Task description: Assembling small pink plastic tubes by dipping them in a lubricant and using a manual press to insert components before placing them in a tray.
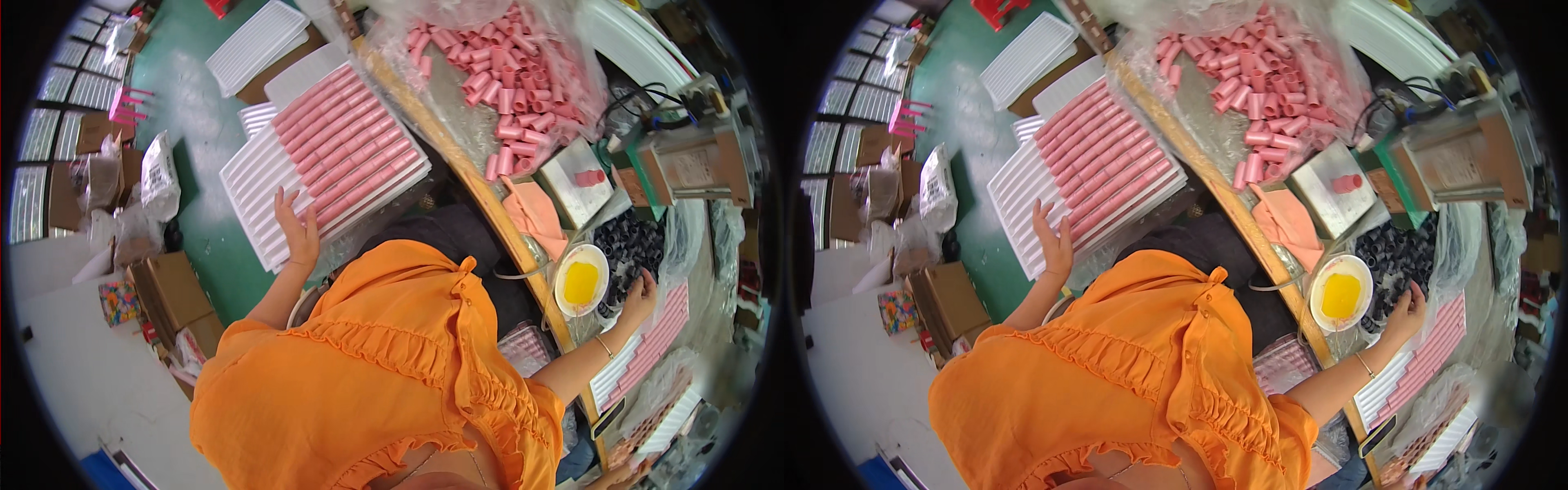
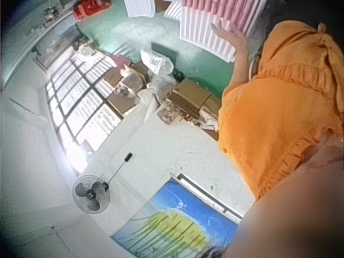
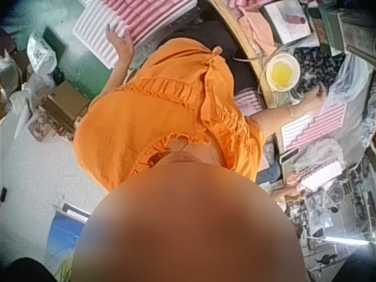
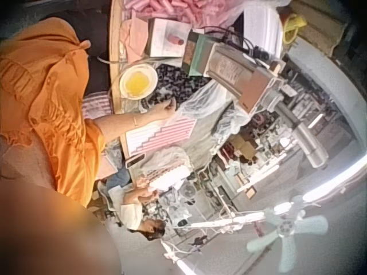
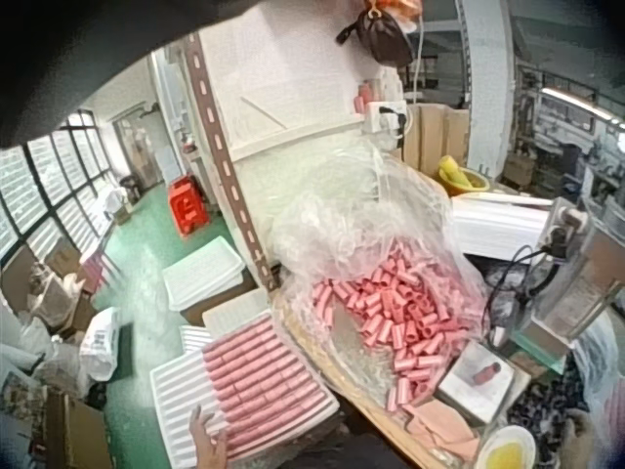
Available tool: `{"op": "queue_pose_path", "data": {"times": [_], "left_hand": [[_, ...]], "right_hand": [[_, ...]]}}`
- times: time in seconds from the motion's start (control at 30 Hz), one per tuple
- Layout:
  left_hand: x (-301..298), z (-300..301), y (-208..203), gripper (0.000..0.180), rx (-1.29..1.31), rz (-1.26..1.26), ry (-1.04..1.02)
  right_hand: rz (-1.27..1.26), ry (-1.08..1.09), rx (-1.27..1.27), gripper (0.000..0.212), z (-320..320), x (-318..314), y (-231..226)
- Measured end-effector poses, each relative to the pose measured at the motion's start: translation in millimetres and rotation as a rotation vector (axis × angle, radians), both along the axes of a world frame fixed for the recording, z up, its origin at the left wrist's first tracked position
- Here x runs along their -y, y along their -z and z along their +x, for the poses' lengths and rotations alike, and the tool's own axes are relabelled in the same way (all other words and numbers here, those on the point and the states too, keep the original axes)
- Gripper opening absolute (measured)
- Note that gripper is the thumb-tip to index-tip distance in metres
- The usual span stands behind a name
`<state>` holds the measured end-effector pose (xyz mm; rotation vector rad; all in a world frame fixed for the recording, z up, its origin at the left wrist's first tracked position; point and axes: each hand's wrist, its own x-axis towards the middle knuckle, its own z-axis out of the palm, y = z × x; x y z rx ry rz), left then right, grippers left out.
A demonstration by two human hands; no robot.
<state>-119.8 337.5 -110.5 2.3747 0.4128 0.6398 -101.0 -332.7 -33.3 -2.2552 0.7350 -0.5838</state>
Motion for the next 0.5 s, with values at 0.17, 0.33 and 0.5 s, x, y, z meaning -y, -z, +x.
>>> {"op": "queue_pose_path", "data": {"times": [0.17,0.33,0.5], "left_hand": [[73,99,-80,0.011,0.115,-0.065,0.515],[179,180,-103,0.012,0.142,0.02,1.011],[219,199,-92,0.026,-0.096,0.173,1.073]], "right_hand": [[0.178,0.016,0.171,0.011,-14,-10,9],[0.315,0.133,0.237,0.015,-38,-75,-39],[0.008,0.106,0.147,0.01,-56,-124,-47]]}}
